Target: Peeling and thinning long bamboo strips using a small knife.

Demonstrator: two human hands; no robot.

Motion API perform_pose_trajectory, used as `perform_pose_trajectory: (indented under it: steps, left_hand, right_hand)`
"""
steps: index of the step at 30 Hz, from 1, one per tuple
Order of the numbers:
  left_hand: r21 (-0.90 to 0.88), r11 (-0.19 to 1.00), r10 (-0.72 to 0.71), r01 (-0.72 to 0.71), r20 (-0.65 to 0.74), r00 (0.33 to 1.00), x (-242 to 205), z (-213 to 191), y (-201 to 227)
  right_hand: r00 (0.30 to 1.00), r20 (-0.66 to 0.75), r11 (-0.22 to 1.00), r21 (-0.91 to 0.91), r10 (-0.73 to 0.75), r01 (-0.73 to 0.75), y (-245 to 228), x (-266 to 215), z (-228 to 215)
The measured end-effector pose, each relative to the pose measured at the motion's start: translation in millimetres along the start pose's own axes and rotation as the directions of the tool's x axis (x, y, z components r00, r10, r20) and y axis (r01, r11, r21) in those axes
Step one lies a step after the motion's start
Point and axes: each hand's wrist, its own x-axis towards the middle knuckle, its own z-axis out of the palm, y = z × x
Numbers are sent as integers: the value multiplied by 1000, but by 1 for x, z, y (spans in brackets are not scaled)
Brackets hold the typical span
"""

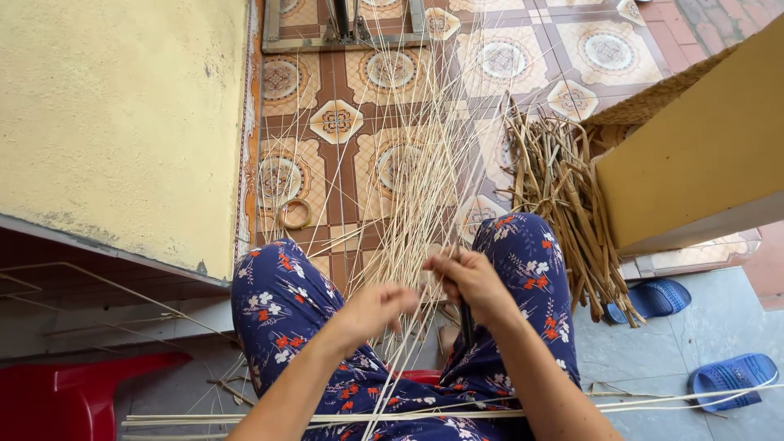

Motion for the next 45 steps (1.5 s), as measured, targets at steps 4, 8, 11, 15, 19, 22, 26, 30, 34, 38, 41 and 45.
perform_pose_trajectory:
  steps: [4,8,11,15,19,22,26,30,34,38,41,45]
  left_hand:
    - [-91,989,-94,113,192,977,-39,2,-18]
    - [-221,970,-95,105,53,994,-42,-8,-7]
    - [-231,973,-34,-18,-217,975,-15,-17,18]
    - [-169,982,37,-90,-293,955,40,-21,31]
    - [-79,972,189,-223,-310,932,95,-20,21]
    - [-3,975,207,-222,-342,916,112,-18,21]
    - [326,931,287,-162,-384,878,123,-3,-26]
    - [283,958,62,-49,-35,997,27,14,-15]
    - [10,999,-46,46,288,956,-53,15,-24]
    - [-200,975,-39,95,270,962,-75,8,-53]
    - [-270,963,19,-7,44,999,-73,2,-25]
    - [-291,951,70,-105,-131,989,-53,-4,22]
  right_hand:
    - [997,-43,996,59,-58,60,-16,9,-7]
    - [996,-92,997,72,1,6,-32,1,11]
    - [1000,-15,987,161,-5,7,-13,0,15]
    - [989,-117,986,132,-90,106,-6,3,9]
    - [968,-192,970,150,-159,189,-5,7,2]
    - [965,-207,977,109,-159,185,-9,6,3]
    - [958,-243,985,43,-154,169,-8,6,3]
    - [958,-222,978,61,-181,199,-4,10,-1]
    - [941,-220,965,-5,-257,262,-7,8,6]
    - [927,-140,937,-48,-349,346,-19,-6,21]
    - [942,-97,947,-44,-322,320,-44,-21,43]
    - [976,-18,974,-60,-219,218,-32,-29,46]
